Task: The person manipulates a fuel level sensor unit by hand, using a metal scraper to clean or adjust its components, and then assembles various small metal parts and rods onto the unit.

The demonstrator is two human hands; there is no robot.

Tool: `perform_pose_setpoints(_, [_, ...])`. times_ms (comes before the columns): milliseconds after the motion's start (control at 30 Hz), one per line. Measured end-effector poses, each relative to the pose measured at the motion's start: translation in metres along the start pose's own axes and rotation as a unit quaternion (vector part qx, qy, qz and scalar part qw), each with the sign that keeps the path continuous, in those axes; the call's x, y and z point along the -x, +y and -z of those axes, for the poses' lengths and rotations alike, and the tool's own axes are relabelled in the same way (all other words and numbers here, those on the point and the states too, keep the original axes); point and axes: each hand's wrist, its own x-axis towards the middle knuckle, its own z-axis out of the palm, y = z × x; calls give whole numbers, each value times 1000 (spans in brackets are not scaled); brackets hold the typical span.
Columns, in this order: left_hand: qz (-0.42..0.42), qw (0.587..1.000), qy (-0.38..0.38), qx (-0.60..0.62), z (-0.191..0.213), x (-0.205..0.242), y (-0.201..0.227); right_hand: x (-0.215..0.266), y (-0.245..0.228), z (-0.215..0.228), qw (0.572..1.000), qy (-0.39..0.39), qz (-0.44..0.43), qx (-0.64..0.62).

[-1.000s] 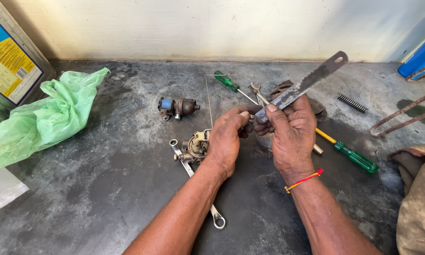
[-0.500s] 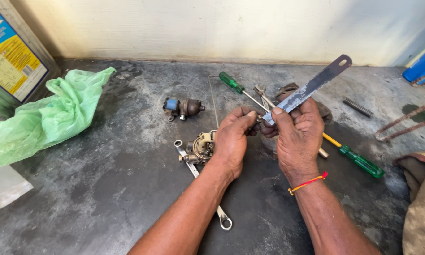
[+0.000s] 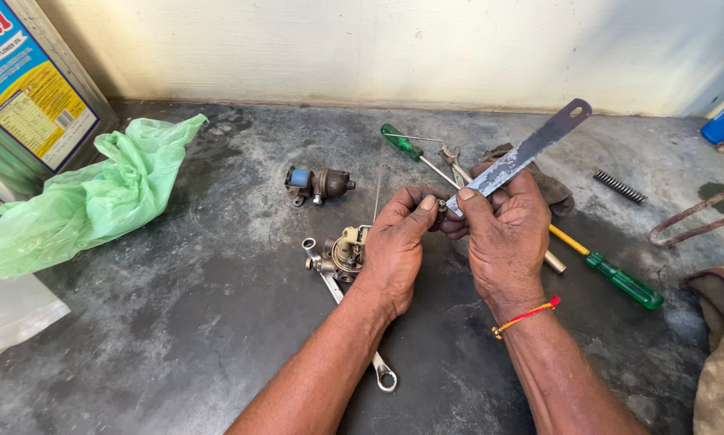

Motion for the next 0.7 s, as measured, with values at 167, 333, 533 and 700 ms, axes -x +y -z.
perform_pose_setpoints(167, [0,1000,-2,4,-3,3,2,2,-2,-3,1000,0,4,-12])
perform_pose_setpoints(333, [2,1000,22,-14,-5,3,-2,2,3,-3,1000,12,7,8])
perform_pose_setpoints(533, [-50,991,28,-121,-6,-1,-11,1,7,-1,996,11,77,42])
perform_pose_setpoints(700, [-77,992,21,-98,-1,-4,-16,6,9,-4,994,12,93,61])
